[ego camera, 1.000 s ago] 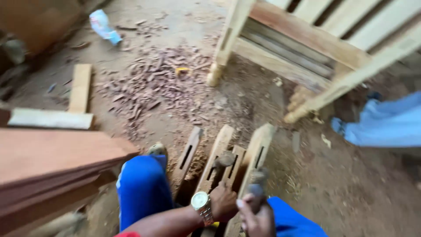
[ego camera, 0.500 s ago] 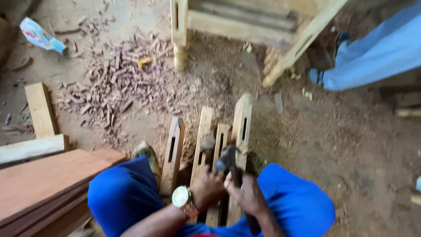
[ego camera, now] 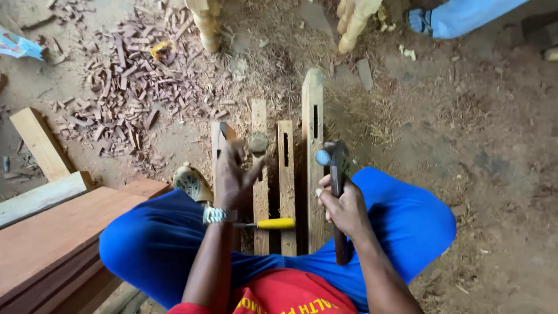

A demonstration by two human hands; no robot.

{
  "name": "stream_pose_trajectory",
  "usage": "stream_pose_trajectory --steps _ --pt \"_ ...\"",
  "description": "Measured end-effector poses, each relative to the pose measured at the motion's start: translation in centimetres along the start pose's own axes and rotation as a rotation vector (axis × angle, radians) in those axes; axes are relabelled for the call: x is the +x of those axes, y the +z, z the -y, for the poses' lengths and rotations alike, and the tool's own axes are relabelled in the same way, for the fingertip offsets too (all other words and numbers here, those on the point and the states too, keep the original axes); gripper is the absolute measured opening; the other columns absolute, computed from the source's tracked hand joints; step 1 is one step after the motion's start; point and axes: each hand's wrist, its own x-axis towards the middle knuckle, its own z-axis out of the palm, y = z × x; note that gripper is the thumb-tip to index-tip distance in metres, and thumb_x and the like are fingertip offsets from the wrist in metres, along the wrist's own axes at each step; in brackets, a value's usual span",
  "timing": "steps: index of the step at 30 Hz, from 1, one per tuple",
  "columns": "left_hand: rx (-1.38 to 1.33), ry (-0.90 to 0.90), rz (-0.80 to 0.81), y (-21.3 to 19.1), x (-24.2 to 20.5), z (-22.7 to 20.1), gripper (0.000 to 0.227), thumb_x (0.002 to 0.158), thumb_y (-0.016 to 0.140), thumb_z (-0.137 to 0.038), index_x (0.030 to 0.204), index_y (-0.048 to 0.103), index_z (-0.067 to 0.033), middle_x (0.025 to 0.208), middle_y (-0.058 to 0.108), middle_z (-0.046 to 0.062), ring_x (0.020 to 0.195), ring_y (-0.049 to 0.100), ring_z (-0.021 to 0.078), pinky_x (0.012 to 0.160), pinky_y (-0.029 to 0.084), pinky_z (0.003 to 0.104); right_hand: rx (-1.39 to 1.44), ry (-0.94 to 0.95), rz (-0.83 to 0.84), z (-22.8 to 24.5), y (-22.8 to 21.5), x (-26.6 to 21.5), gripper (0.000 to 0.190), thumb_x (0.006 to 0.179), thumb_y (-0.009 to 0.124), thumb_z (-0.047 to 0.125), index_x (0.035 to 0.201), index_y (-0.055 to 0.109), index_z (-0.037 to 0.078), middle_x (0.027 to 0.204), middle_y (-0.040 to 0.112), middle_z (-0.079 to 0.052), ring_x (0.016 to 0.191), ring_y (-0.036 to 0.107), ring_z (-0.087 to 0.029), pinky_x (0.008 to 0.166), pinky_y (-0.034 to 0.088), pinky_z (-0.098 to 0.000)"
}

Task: Cleaning out and adjusting mortise joints on wooden furniture components using a hammer and a punch tool.

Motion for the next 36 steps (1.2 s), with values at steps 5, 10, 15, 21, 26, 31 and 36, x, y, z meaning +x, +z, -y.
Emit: stream_pose_trajectory --steps 5,10,15,21,26,31,36 --pt "-0.387 -0.004 0.035 1.9 4.1 2.3 0.072 0.078 0.08 -0.031 0.137 0.05 -0.0024 0.107 0.067 0.017 0.091 0.07 0.0279 0.072 0.062 0.031 -0.011 -0.009 0.023 0.5 -0.1 0.1 0.018 0.089 0.066 0.011 0.104 0.063 0.002 0.067 0.066 -0.005 0.04 0.053 -0.009 0.038 0.044 -0.0266" --pt "-0.314 -0.267 0.495 5.1 6.2 2.4 0.058 0.08 0.079 -0.038 0.128 0.062 -0.0086 0.099 0.077 0.011 0.089 0.076 0.0227 0.078 0.064 0.034 -0.018 -0.05 0.038 0.6 0.1 -0.2 0.023 0.088 0.067 0.011 0.108 0.06 0.003 0.067 0.065 -0.005 0.041 0.053 -0.008 0.037 0.044 -0.0266" --pt "-0.162 -0.064 0.538 7.4 8.7 8.4 0.043 0.089 0.075 -0.036 0.116 0.063 -0.0034 0.098 0.073 0.014 0.087 0.069 0.0204 0.075 0.059 0.034 -0.03 -0.034 0.019 0.6 0.2 0.3 0.024 0.088 0.069 0.013 0.109 0.059 0.003 0.067 0.064 -0.005 0.041 0.054 -0.008 0.038 0.044 -0.0267" --pt "-0.331 0.103 0.332 7.1 7.7 6.3 0.039 0.099 0.07 -0.038 0.094 0.061 0.0 0.084 0.067 0.011 0.07 0.06 0.0164 0.062 0.052 0.031 -0.056 -0.063 -0.006 0.9 0.1 0.0 0.023 0.088 0.069 0.013 0.108 0.062 0.004 0.067 0.061 -0.002 0.042 0.055 -0.008 0.038 0.045 -0.0264" --pt "-0.501 0.068 0.154 5.8 6.9 5.6 0.044 0.092 0.076 -0.039 0.095 0.06 0.0015 0.083 0.067 0.01 0.073 0.063 0.0135 0.061 0.055 0.029 0.0 -0.053 -0.027 0.6 -0.2 -0.3 0.022 0.089 0.069 0.012 0.108 0.062 0.004 0.063 0.058 -0.001 0.042 0.053 -0.007 0.038 0.044 -0.0269" --pt "-0.579 0.283 0.203 9.1 6.4 7.9 0.041 0.091 0.079 -0.024 0.111 0.059 0.0054 0.094 0.068 0.016 0.09 0.067 0.0189 0.071 0.059 0.034 -0.006 -0.06 -0.07 1.0 -0.3 -0.1 0.022 0.088 0.07 0.012 0.108 0.063 0.004 0.062 0.054 0.0 0.041 0.052 -0.007 0.037 0.043 -0.0275" --pt "-0.613 0.037 0.153 9.8 6.2 10.8 0.026 0.09 0.076 -0.023 0.092 0.064 0.0 0.087 0.072 0.014 0.083 0.07 0.0195 0.072 0.059 0.034 -0.039 -0.058 -0.08 1.0 -0.5 -0.7 0.021 0.088 0.071 0.012 0.106 0.064 0.004 0.063 0.058 0.0 0.041 0.053 -0.007 0.038 0.043 -0.0276"
